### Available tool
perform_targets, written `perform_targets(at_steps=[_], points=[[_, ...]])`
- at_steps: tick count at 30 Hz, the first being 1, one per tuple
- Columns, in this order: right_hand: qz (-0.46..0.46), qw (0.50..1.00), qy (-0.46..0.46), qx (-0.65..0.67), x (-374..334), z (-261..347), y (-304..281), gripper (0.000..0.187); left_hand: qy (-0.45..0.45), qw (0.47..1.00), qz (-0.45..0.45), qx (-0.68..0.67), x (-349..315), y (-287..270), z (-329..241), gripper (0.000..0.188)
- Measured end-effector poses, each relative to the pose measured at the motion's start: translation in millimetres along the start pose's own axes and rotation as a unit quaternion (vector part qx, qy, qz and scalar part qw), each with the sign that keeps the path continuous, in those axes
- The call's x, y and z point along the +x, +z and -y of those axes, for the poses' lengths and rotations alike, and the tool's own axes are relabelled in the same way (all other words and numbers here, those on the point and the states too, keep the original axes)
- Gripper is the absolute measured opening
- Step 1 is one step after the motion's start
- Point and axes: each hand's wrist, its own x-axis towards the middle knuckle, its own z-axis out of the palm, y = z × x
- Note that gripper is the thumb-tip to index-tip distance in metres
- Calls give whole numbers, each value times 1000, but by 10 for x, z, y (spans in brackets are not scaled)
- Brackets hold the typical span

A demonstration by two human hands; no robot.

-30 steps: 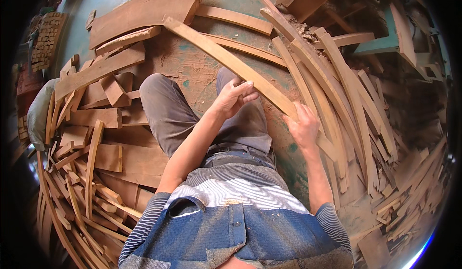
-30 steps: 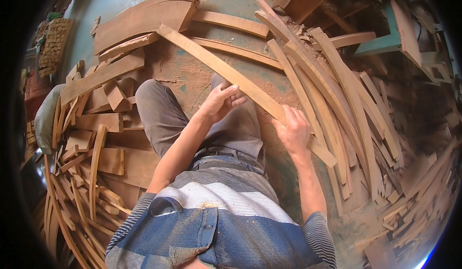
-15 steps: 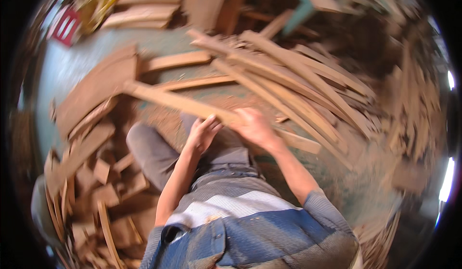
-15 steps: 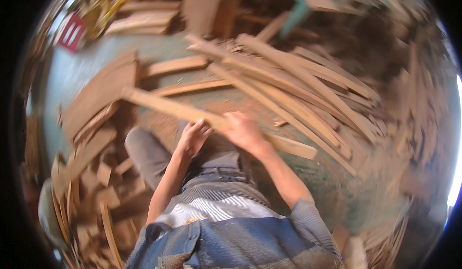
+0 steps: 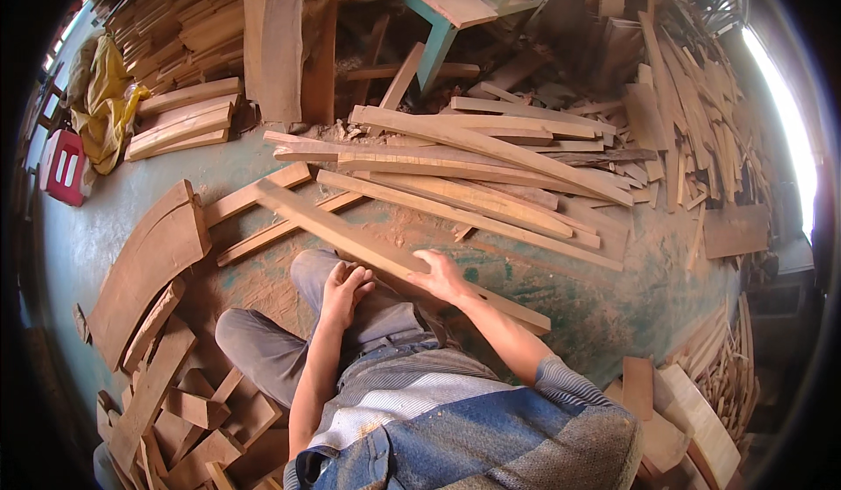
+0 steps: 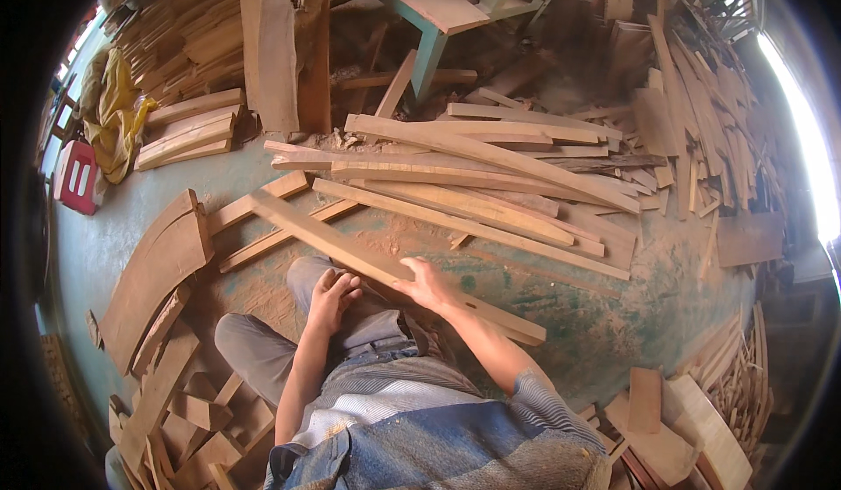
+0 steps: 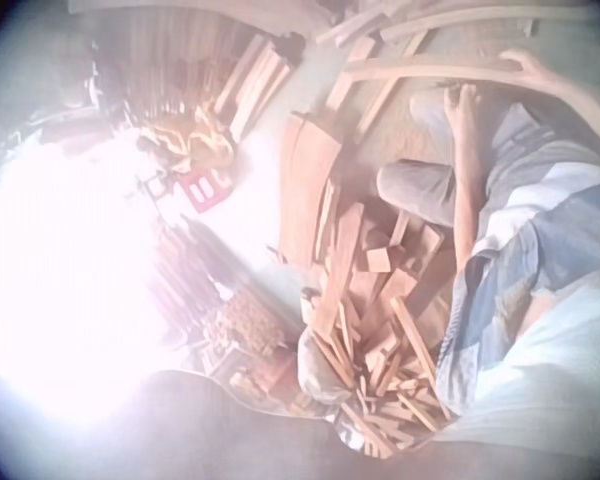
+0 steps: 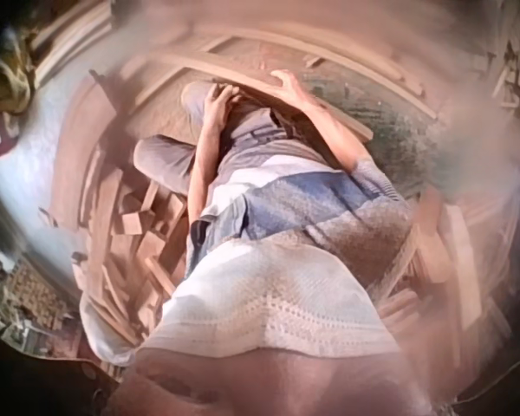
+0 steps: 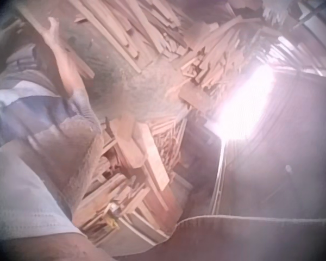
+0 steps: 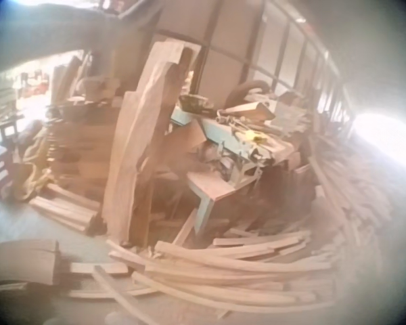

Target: The person sorts through a large pile of wooden planks on the floor, picking up individual pieces, turning them over, and setting them aside.

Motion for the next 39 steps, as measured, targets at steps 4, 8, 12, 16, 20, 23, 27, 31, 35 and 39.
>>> perform_targets(at_steps=[4, 8, 12, 16, 20, 23, 27, 31, 35, 39], points=[[-82, 991, -15, -108, -185, -378, -550, 53, -8, 999, 15, -47, 47, -13, 24, 19], [-182, 948, -69, -252, 111, -539, -1643, 46, 5, 994, 22, -102, 70, -13, 21, 14], [-180, 861, -173, -443, 824, -76, -3184, 38, 17, 996, 25, -79, 97, -84, -12, 15], [-322, 865, -113, -368, 1547, 769, -3132, 40, 184, 950, -137, 214, -25, -540, 223, 57], [-231, 851, -216, -419, 2004, 160, -2556, 41, 310, 882, -243, 260, -605, -653, -402, 46], [-82, 878, -280, -380, 2262, -631, -1609, 29, 422, 796, -394, 184, -1099, -1018, -536, 36], [94, 912, -280, -285, 1699, 169, 357, 26, 349, 700, -608, 135, -1961, -1926, -267, 34], [189, 904, -300, -240, 1313, 480, 1095, 26, 168, 656, -729, 103, -2643, -2767, 322, 42], [230, 904, -254, -255, 1212, 373, 1079, 23, 171, 706, -675, -131, -2851, -3764, 850, 34], [269, 895, -186, -302, 1128, -229, 612, 23, 247, 638, -577, -447, -2687, -4604, 839, 87]])
